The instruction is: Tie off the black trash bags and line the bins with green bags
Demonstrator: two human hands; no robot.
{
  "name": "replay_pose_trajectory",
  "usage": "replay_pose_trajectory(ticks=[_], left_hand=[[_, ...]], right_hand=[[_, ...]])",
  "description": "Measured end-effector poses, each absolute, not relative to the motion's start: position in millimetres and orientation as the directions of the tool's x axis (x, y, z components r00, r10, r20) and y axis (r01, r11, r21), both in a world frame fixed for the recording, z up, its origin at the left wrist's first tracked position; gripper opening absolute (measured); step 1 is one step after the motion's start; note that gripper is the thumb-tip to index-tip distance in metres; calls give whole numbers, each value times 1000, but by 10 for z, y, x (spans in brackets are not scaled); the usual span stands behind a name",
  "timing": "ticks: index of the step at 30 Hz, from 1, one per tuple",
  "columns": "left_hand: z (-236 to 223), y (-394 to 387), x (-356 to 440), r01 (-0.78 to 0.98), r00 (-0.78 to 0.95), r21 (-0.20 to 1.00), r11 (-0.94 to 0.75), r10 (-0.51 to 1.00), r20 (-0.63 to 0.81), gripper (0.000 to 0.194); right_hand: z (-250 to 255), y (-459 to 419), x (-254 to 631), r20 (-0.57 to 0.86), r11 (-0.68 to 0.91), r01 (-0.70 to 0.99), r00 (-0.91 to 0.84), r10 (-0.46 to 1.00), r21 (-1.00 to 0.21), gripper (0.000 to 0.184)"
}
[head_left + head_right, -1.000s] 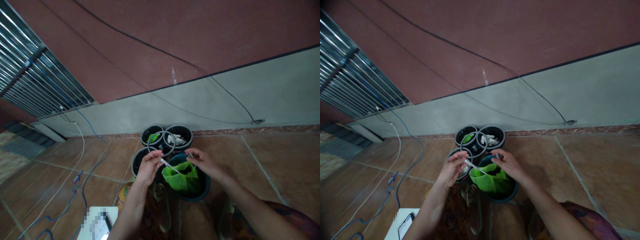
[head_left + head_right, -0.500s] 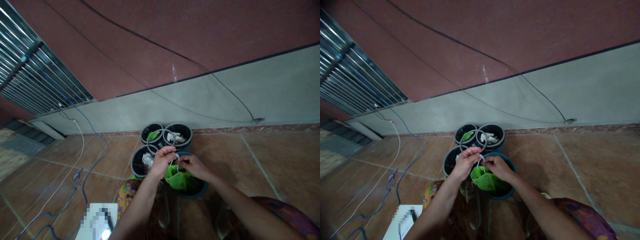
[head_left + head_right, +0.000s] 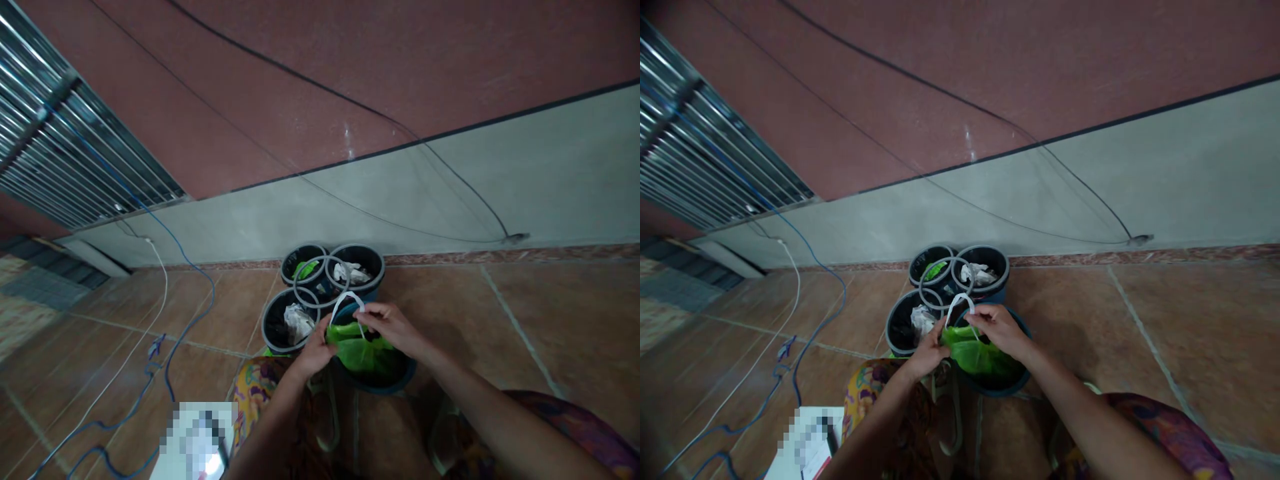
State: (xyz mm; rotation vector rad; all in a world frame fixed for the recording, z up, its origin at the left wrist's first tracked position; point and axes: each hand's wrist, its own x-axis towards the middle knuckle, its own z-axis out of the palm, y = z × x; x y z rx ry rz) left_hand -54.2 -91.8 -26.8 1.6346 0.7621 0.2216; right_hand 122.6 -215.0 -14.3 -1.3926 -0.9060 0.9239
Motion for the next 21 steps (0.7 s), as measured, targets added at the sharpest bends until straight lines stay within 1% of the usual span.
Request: replay_pose_trajectory(ticks=[2, 4, 6, 10, 12, 13, 15, 16, 17, 19, 21], left_hand=[[-259, -965, -493, 307, 804, 952, 10, 533, -264, 86], [-250, -972, -454, 297, 815, 955, 4, 520, -256, 85], [-238, -947, -440, 315, 821, 947, -60, 517, -241, 81], [-233, -900, -438, 346, 851, 898, -272, 493, -179, 71], [-282, -934, -405, 318, 878, 895, -312, 453, -154, 68], [-325, -972, -373, 297, 891, 903, -311, 431, -144, 64], [-441, -1078, -286, 266, 902, 915, -302, 414, -126, 45], [-506, -1137, -237, 266, 894, 917, -297, 433, -120, 35], [-570, -1194, -190, 272, 879, 919, -285, 462, -117, 30], [-677, -1276, -116, 269, 829, 938, -217, 549, -110, 33], [-742, -1294, -90, 249, 747, 963, -103, 653, -123, 39]], right_hand=[[-113, -2150, 1230, -13, -17, 7, 386, 922, -1000, 41], [-81, -2151, 1238, -18, -21, 4, 389, 921, -1000, 41], [-54, -2154, 1250, -27, -26, -7, 393, 919, -1000, 41], [-48, -2151, 1264, -25, -12, -36, 381, 924, -999, 43], [-75, -2139, 1247, -24, -6, -50, 374, 927, -999, 43], [-92, -2130, 1229, -25, -6, -53, 372, 928, -999, 43], [-118, -2105, 1181, -23, -3, -56, 358, 933, -998, 42], [-125, -2091, 1156, -20, -1, -55, 346, 938, -998, 42], [-128, -2078, 1139, -17, 1, -55, 336, 942, -999, 41], [-127, -2057, 1148, -17, -1, -49, 321, 947, -999, 39], [-139, -2060, 1246, -23, -31, 17, 349, 937, -999, 35]])
